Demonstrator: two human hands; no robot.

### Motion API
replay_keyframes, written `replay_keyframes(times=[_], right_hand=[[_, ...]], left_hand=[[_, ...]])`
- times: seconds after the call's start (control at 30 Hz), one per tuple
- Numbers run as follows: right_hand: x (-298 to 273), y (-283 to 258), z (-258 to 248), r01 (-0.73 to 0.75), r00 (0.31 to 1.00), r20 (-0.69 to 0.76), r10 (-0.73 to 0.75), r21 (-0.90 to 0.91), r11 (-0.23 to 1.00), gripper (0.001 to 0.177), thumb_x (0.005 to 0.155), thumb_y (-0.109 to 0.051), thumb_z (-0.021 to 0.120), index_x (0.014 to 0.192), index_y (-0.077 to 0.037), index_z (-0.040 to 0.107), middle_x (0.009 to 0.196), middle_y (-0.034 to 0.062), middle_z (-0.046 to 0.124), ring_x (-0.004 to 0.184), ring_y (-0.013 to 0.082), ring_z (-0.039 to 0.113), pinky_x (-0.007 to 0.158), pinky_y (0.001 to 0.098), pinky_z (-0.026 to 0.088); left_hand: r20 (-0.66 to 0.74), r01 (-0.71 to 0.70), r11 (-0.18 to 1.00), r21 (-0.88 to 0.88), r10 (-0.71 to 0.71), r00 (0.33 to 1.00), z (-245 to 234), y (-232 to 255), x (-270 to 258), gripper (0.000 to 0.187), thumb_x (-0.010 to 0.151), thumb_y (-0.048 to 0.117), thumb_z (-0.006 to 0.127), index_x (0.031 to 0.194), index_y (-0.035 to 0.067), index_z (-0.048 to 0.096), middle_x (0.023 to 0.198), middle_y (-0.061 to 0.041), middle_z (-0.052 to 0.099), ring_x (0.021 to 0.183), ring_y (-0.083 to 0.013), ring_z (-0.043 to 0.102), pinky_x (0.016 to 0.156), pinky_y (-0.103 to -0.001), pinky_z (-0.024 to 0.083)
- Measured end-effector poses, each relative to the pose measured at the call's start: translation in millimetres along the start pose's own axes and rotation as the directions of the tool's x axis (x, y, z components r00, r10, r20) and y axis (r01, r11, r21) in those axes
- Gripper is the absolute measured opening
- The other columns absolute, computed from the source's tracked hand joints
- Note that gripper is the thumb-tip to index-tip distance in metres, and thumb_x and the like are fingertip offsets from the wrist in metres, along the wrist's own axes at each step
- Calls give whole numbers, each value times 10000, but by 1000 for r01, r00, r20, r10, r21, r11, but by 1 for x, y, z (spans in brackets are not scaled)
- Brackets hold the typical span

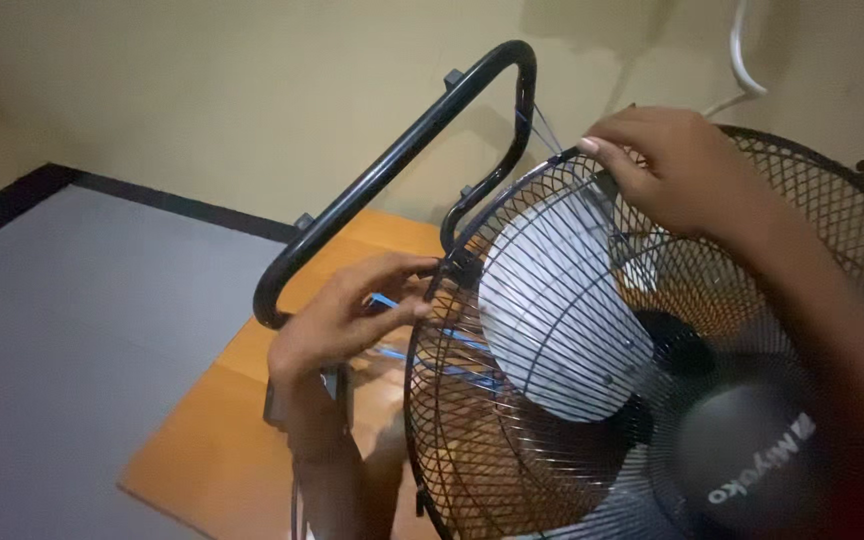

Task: The person assembles a standing fan by attaching the front wire cage to the fan head. They repeatedly align and press the cage onto the fan, adjusting the position and securing the clips around the rim.

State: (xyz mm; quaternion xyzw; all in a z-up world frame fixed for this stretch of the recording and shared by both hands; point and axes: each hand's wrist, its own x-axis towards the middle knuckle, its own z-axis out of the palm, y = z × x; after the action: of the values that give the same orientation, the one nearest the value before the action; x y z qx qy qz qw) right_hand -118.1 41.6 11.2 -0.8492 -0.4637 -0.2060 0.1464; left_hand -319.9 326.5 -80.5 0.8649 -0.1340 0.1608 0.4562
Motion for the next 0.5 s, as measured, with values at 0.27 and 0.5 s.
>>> replay_keyframes(times=[0.27,0.5], right_hand=[[-5,9,5,91,989,-120,-89,12,996,296,1046,-246,597,1166,-17,741,1068,174,741,897,304,700,823,426,546],[-29,21,1,67,915,-384,-124,-157,985,266,1100,-274,657,1080,-19,734,1173,165,721,1098,330,666,989,452,519]], left_hand=[[-133,-291,951,108,304,943,5,-41,11,243,897,97,785,1122,23,732,1035,-112,780,937,-210,765,791,-329,596],[-196,-184,936,300,249,949,15,-24,5,271,856,82,779,1118,28,733,969,-130,763,909,-267,728,766,-359,549]])
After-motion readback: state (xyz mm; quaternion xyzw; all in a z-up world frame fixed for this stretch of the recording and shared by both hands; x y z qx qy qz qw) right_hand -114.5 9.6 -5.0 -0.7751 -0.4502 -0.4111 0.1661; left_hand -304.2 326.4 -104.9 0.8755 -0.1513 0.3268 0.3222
